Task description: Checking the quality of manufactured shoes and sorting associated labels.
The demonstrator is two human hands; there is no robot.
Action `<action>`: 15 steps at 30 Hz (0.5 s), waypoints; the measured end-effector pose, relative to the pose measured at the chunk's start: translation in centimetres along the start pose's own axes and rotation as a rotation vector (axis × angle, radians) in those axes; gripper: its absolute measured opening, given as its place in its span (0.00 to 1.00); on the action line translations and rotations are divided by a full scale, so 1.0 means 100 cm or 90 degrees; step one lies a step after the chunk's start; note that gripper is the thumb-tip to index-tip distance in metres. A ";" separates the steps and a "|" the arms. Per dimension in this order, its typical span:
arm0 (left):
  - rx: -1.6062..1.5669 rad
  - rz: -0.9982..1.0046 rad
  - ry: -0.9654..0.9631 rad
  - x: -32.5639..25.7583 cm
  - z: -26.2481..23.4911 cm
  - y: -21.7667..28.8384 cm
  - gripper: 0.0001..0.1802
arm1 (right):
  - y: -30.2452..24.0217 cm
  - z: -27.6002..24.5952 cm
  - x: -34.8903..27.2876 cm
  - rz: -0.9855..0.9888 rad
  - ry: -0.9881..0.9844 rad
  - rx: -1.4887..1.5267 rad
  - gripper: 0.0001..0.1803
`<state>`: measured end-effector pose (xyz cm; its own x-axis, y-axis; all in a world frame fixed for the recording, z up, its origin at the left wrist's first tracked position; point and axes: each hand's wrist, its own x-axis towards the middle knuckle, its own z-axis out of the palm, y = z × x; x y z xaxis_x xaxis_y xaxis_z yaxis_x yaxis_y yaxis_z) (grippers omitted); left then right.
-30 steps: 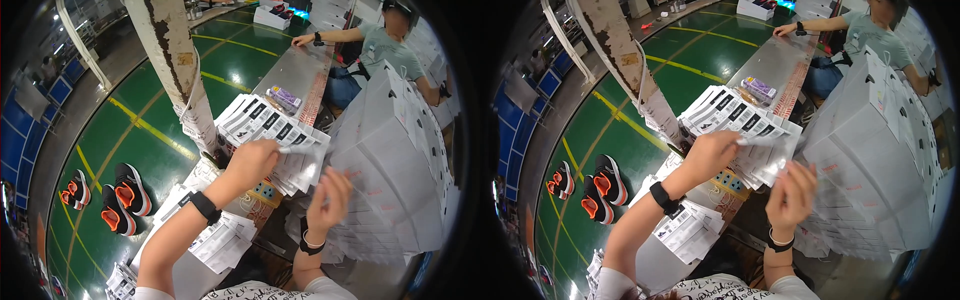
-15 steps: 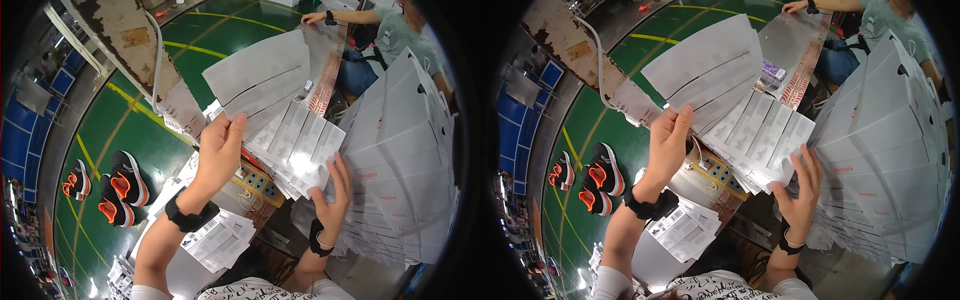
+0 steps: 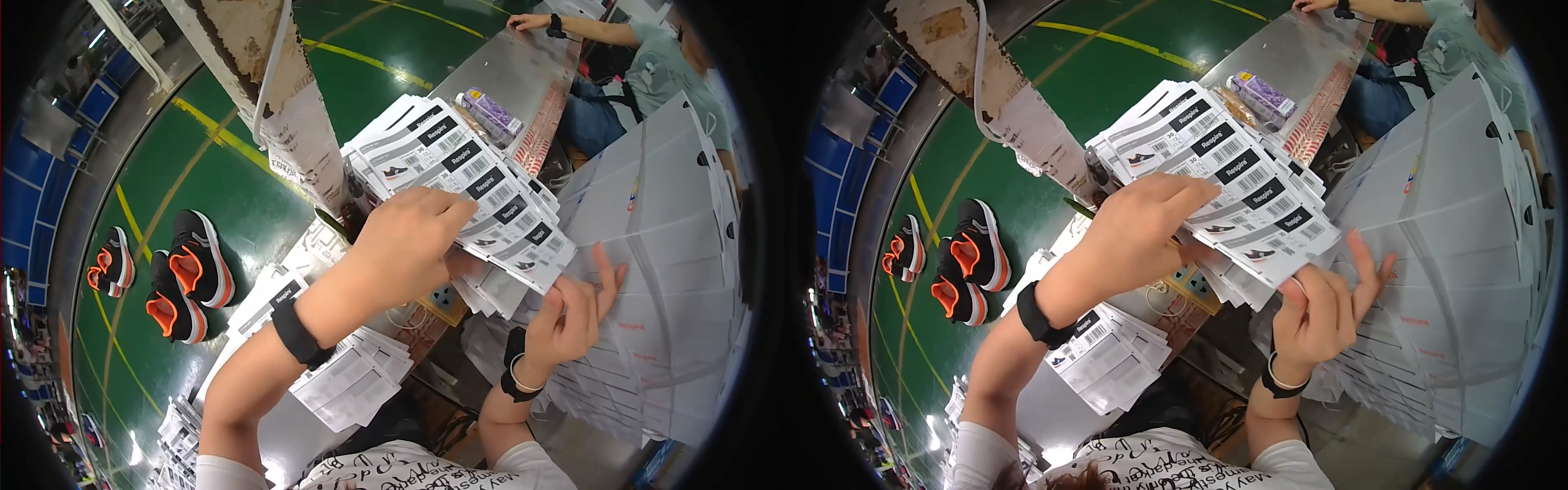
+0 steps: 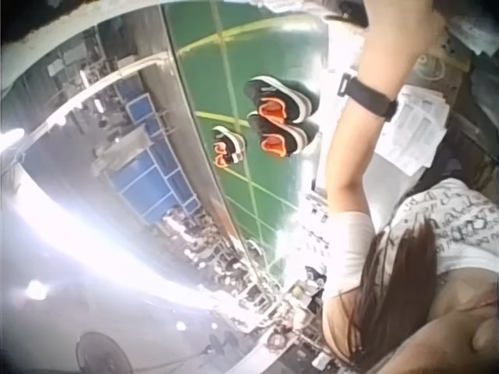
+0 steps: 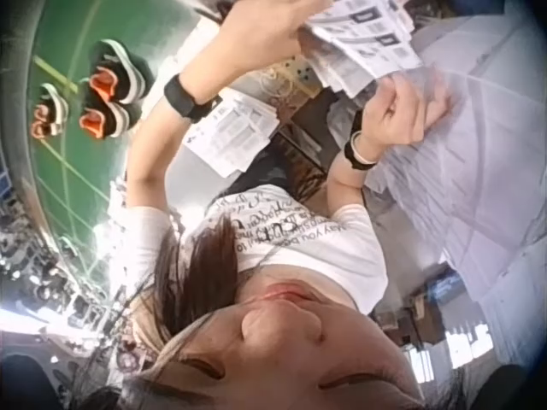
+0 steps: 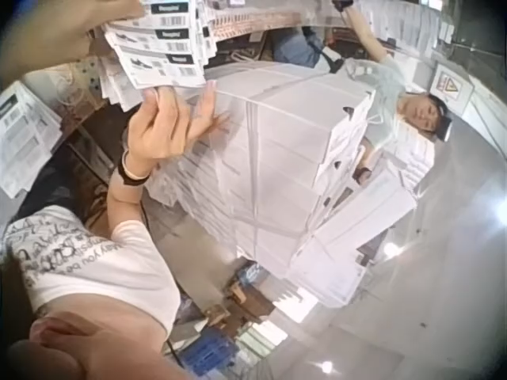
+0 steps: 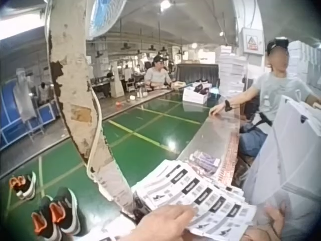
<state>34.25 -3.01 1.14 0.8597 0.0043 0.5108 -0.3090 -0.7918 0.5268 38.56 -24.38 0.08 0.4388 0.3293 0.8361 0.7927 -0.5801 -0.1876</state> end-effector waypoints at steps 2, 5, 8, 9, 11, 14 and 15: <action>0.019 -0.002 -0.029 0.002 0.006 -0.007 0.07 | -0.003 0.004 0.005 0.053 0.107 0.087 0.11; -0.108 -0.100 -0.008 0.005 -0.006 -0.003 0.05 | -0.006 0.000 0.003 0.164 0.098 0.199 0.13; -0.186 -0.275 0.029 0.002 -0.011 -0.011 0.12 | -0.007 -0.008 -0.005 0.170 -0.113 0.257 0.23; -0.231 -0.423 0.013 0.003 -0.014 -0.011 0.18 | -0.009 -0.010 -0.007 0.150 -0.228 0.247 0.26; -0.290 -0.450 0.018 0.005 -0.020 -0.010 0.22 | -0.008 -0.004 -0.026 0.154 -0.269 0.241 0.25; -0.340 -0.515 -0.001 0.003 -0.022 -0.016 0.21 | -0.011 -0.001 -0.040 0.172 -0.263 0.220 0.13; -0.345 -0.517 -0.005 0.001 -0.020 -0.015 0.21 | -0.012 -0.002 -0.039 0.175 -0.266 0.215 0.13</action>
<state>33.97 -0.61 1.82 0.8955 0.4192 -0.1494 0.2357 -0.1620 0.9582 35.82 -25.09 -2.87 0.7218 0.5058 0.4725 0.6869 -0.4391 -0.5791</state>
